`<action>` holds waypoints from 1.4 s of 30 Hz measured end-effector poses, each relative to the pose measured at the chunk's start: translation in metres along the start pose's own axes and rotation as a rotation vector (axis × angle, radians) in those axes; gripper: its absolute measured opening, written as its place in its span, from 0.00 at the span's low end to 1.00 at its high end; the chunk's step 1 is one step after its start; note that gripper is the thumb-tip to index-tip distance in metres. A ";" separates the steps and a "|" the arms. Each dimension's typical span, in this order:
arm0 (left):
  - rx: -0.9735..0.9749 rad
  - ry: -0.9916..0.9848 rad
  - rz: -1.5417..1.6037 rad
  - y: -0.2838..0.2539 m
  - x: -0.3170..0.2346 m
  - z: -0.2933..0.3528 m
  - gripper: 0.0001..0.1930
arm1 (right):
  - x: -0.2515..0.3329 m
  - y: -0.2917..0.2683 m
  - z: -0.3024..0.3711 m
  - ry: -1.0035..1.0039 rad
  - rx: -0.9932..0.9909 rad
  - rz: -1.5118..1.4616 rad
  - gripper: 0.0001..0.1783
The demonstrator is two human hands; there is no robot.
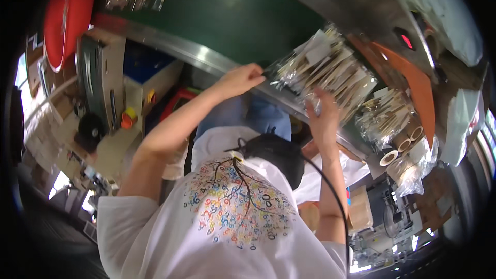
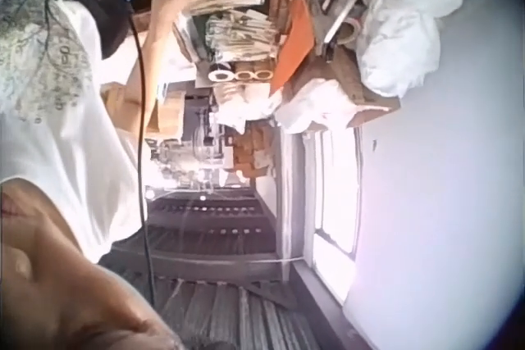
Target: The person is collecting manufactured parts from a conveyor belt and a storage bowl, placing them into plastic bags, and sealing the bags using a tape dispenser.
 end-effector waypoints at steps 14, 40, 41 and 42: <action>0.193 -0.021 0.158 -0.015 0.012 0.218 0.21 | 0.136 0.021 0.095 -0.512 0.900 -0.156 0.31; 0.816 -0.142 0.330 0.010 -0.033 0.139 0.31 | -0.295 -0.296 -0.082 0.509 -0.547 0.162 0.23; 0.959 -0.034 0.264 0.004 -0.038 0.126 0.34 | -0.310 -0.297 -0.088 0.490 -0.542 0.137 0.22; 0.991 -0.120 0.250 -0.005 -0.052 0.117 0.35 | -0.317 -0.295 -0.094 0.467 -0.532 0.111 0.21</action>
Point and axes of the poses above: each hand's wrist, its own z-axis away from the middle knuckle, its own y-axis out of the palm, x = y × z, the point moved 4 cm from there along -z, towards the middle knuckle, and after that the axes turned 13 degrees about z, right-handed, at the moved point
